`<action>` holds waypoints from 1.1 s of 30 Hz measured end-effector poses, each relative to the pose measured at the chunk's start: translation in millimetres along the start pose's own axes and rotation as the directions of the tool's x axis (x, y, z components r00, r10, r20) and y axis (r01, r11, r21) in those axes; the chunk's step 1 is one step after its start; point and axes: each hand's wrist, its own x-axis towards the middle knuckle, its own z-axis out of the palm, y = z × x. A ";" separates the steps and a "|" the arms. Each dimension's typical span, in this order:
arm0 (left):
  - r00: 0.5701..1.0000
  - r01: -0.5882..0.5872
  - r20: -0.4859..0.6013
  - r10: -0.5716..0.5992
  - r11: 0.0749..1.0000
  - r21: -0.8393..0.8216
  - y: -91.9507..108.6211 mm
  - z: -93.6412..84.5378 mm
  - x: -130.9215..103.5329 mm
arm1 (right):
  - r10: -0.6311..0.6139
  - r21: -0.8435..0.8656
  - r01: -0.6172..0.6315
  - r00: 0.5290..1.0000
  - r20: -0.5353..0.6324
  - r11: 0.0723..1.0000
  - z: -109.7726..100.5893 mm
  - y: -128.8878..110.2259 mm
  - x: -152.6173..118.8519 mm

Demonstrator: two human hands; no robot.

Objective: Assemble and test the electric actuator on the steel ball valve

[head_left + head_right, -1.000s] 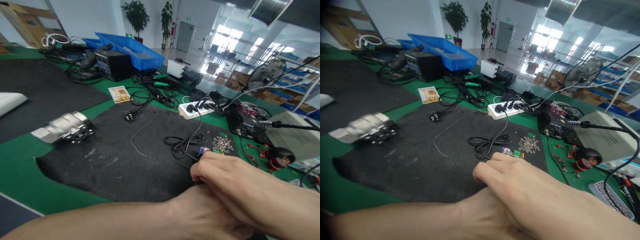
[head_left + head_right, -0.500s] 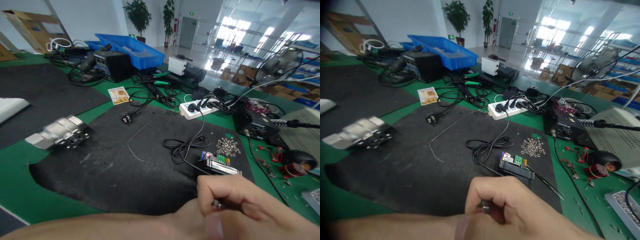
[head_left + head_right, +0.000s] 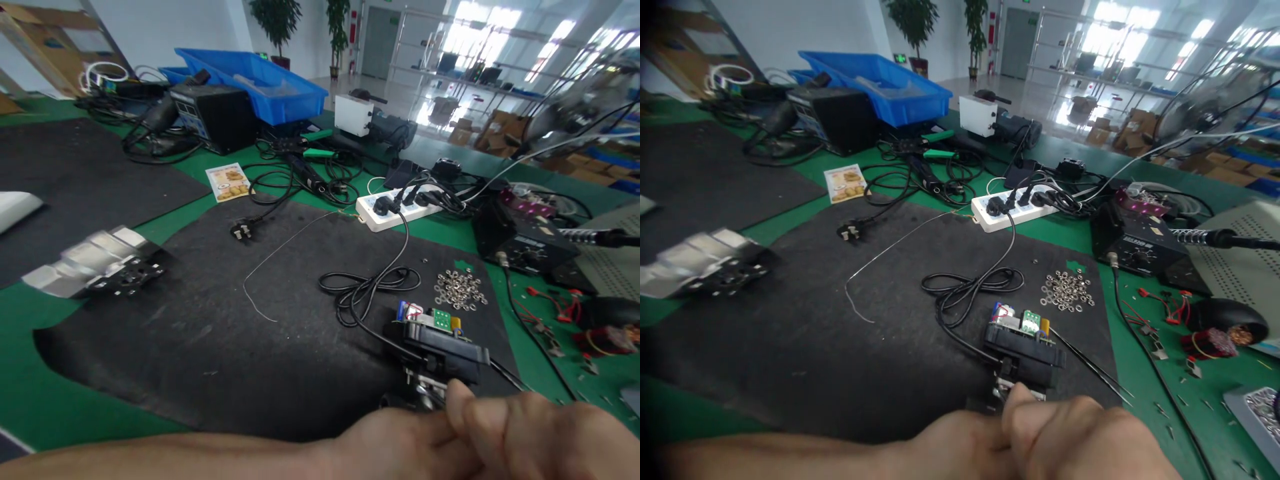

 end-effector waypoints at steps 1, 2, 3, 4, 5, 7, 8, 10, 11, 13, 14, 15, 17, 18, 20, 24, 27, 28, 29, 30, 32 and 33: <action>0.998 0.007 -0.064 -0.009 1.000 -0.029 -0.2 -0.9 0.5 | 0.005 -0.002 -0.005 1.000 -0.026 1.000 5.9 -6.9 -0.9; 0.991 0.013 -0.130 -0.022 0.997 -0.071 -0.2 -2.2 1.1 | 0.015 -0.001 -0.015 0.997 -0.073 1.000 11.5 -15.8 -0.3; 0.981 0.014 -0.189 -0.036 0.993 -0.117 0.1 -3.8 1.6 | 0.031 -0.001 -0.031 0.991 -0.131 1.000 16.3 -26.2 1.6; 0.972 0.007 -0.232 -0.044 0.988 -0.156 0.7 -5.6 1.8 | 0.048 -0.018 -0.052 0.980 -0.193 0.998 19.9 -37.4 4.6; 0.966 -0.007 -0.256 -0.040 0.984 -0.181 1.6 -7.6 1.7 | 0.044 -0.061 -0.062 0.964 -0.261 0.996 22.4 -48.5 8.2; 0.968 -0.032 -0.252 -0.007 0.988 -0.153 3.7 -11.3 0.9 | -0.051 -0.293 -0.036 0.957 -0.285 0.955 23.9 -67.4 14.5; 0.970 -0.040 -0.245 0.010 0.992 -0.119 4.6 -13.2 0.4 | -0.118 -0.438 -0.008 0.958 -0.260 0.899 23.3 -74.3 16.2; 0.973 -0.046 -0.230 0.030 0.997 -0.067 5.4 -17.2 -0.2 | -0.186 -0.662 0.021 0.966 -0.180 0.749 20.6 -83.0 15.5; 0.975 -0.053 -0.220 0.039 0.997 -0.060 5.2 -19.4 -0.3 | -0.182 -0.718 0.017 0.971 -0.153 0.696 18.9 -85.8 13.2; 0.978 -0.080 -0.198 0.065 0.994 -0.068 3.5 -24.1 -0.2 | -0.127 -0.755 -0.028 0.981 -0.146 0.655 15.0 -90.7 6.2; 0.978 -0.098 -0.192 0.083 0.993 -0.069 2.2 -26.5 -0.3 | -0.104 -0.753 -0.047 0.983 -0.152 0.656 13.0 -93.4 2.0; 0.976 -0.118 -0.190 0.104 0.991 -0.067 0.7 -28.7 -0.5 | -0.084 -0.747 -0.068 0.983 -0.163 0.661 11.0 -96.4 -2.7; 0.973 -0.163 -0.175 0.150 0.985 -0.061 -1.9 -32.0 -1.6 | -0.052 -0.741 -0.116 0.978 -0.200 0.662 7.1 -101.5 -12.9; 0.971 -0.181 -0.168 0.169 0.982 -0.061 -3.0 -32.9 -2.4 | -0.039 -0.742 -0.149 0.972 -0.230 0.654 5.2 -102.9 -18.4; 0.969 -0.209 -0.151 0.198 0.976 -0.065 -4.5 -33.3 -3.7 | -0.025 -0.746 -0.219 0.954 -0.300 0.629 1.8 -102.0 -29.5; 0.965 -0.226 -0.148 0.215 0.972 -0.062 -5.5 -32.2 -4.3 | -0.028 -0.764 -0.234 0.949 -0.313 0.601 -1.8 -88.5 -47.9; 0.968 -0.219 -0.141 0.208 0.973 -0.072 -5.3 -33.1 -3.4 | -0.041 -0.770 -0.235 0.946 -0.320 0.593 0.9 -77.9 -55.6; 0.970 -0.215 -0.136 0.203 0.974 -0.076 -5.2 -33.7 -3.0 | -0.050 -0.767 -0.255 0.936 -0.349 0.588 2.4 -75.5 -57.0; 0.971 -0.212 -0.130 0.201 0.974 -0.078 -5.0 -34.3 -2.8 | -0.060 -0.766 -0.270 0.926 -0.372 0.583 3.9 -73.8 -58.1; 0.971 -0.212 -0.126 0.201 0.974 -0.079 -4.8 -34.8 -2.6 | -0.071 -0.767 -0.279 0.919 -0.387 0.577 5.1 -72.6 -58.8; 0.972 -0.213 -0.123 0.202 0.974 -0.082 -4.6 -35.2 -2.6 | -0.090 -0.772 -0.296 0.906 -0.413 0.563 6.2 -71.4 -59.5; 0.971 -0.214 -0.123 0.203 0.973 -0.082 -4.5 -34.9 -2.7 | -0.092 -0.774 -0.304 0.903 -0.420 0.556 6.0 -71.1 -59.8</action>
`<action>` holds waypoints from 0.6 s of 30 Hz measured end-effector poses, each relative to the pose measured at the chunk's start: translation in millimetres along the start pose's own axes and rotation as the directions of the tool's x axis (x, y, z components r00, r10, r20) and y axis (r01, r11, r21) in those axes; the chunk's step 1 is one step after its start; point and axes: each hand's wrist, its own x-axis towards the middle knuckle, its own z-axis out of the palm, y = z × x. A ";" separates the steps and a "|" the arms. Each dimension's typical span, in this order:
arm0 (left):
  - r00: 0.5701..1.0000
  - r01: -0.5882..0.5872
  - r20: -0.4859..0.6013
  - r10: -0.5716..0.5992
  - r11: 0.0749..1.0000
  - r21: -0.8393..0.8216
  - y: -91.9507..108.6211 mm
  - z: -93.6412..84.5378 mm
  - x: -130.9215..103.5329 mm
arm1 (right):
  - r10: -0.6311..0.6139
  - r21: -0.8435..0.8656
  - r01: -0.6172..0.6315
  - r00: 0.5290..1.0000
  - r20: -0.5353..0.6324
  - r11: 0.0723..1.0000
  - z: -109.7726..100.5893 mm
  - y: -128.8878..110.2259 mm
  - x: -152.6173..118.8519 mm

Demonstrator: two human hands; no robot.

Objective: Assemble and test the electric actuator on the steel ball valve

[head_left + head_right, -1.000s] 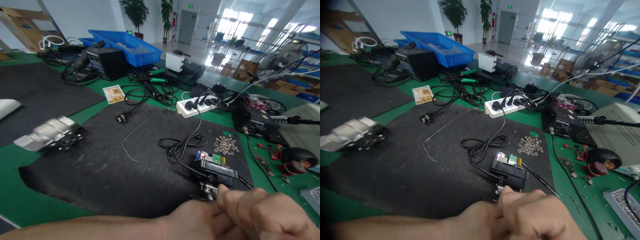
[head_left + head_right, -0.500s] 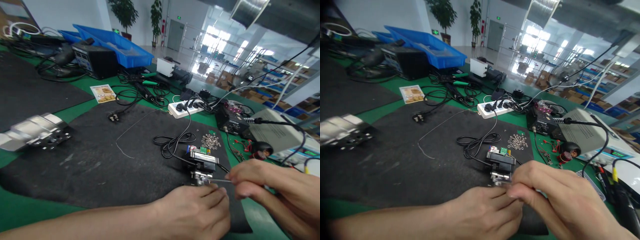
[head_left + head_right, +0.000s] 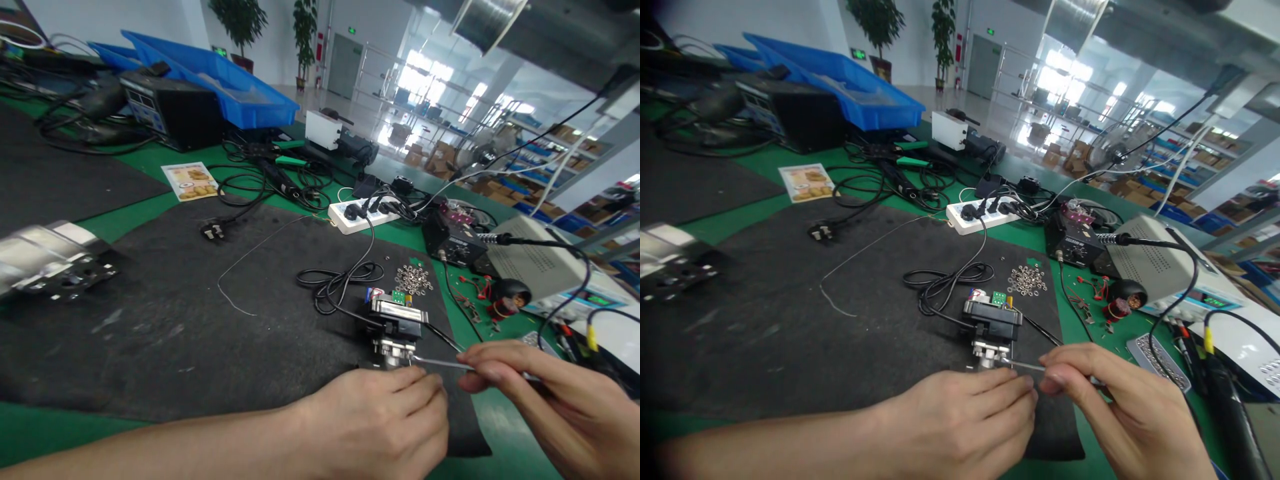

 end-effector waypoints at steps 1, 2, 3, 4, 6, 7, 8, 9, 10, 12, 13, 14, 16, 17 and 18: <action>1.000 0.000 0.001 0.000 1.000 0.000 0.0 0.4 -0.2 | 0.003 -0.008 -0.003 1.000 -0.007 1.000 -0.1 0.7 -0.1; 1.000 0.000 -0.001 0.000 1.000 0.001 0.0 1.0 -0.5 | 0.004 -0.015 -0.004 1.000 -0.005 1.000 -0.2 1.7 -0.4; 1.000 0.000 -0.002 0.000 1.000 0.002 0.0 1.7 -0.9 | -0.002 -0.017 0.002 1.000 0.002 1.000 -0.1 2.8 -0.9; 1.000 -0.002 -0.005 0.002 1.000 0.003 0.0 2.4 -1.2 | -0.002 -0.016 0.002 1.000 0.003 1.000 0.4 4.0 -1.7; 1.000 -0.006 -0.012 0.006 1.000 0.000 -0.3 3.6 -1.8 | 0.021 0.005 -0.021 0.999 -0.028 1.000 2.5 6.2 -4.3; 1.000 -0.007 -0.014 0.007 1.000 -0.002 -0.4 4.1 -2.0 | 0.046 0.023 -0.045 0.998 -0.047 0.999 4.0 7.1 -5.9; 1.000 -0.008 -0.014 0.008 1.000 -0.003 -0.6 4.4 -2.1 | 0.073 0.042 -0.070 0.995 -0.067 0.997 5.5 7.9 -7.5; 1.000 -0.010 -0.014 0.010 1.000 -0.003 -0.8 4.7 -2.1 | 0.096 0.061 -0.092 0.992 -0.080 0.994 6.8 8.5 -8.9; 1.000 -0.014 -0.013 0.013 1.000 -0.005 -1.0 4.9 -2.1 | 0.112 0.077 -0.106 0.991 -0.078 0.991 7.8 8.9 -9.8; 1.000 -0.014 -0.007 0.014 1.000 -0.008 -1.0 5.1 -1.9 | 0.126 0.112 -0.119 0.990 -0.057 0.987 8.4 9.3 -10.3; 1.000 -0.011 -0.004 0.011 1.000 -0.009 -0.9 5.1 -1.6 | 0.137 0.131 -0.130 0.989 -0.050 0.983 8.3 9.3 -9.8; 1.000 -0.007 -0.002 0.007 1.000 -0.006 -0.7 5.1 -1.3 | 0.152 0.155 -0.144 0.987 -0.041 0.977 8.2 9.5 -9.1; 1.000 -0.001 0.002 0.001 1.000 0.006 -0.2 4.6 -0.6 | 0.186 0.213 -0.186 0.982 0.022 0.959 9.3 10.7 -8.0; 1.000 -0.003 0.005 0.003 1.000 0.013 0.0 4.2 -0.1 | 0.205 0.240 -0.214 0.977 0.061 0.947 10.6 11.8 -8.0; 1.000 -0.006 0.009 0.006 1.000 0.018 0.1 3.6 0.3 | 0.221 0.260 -0.237 0.971 0.092 0.936 12.3 13.3 -8.5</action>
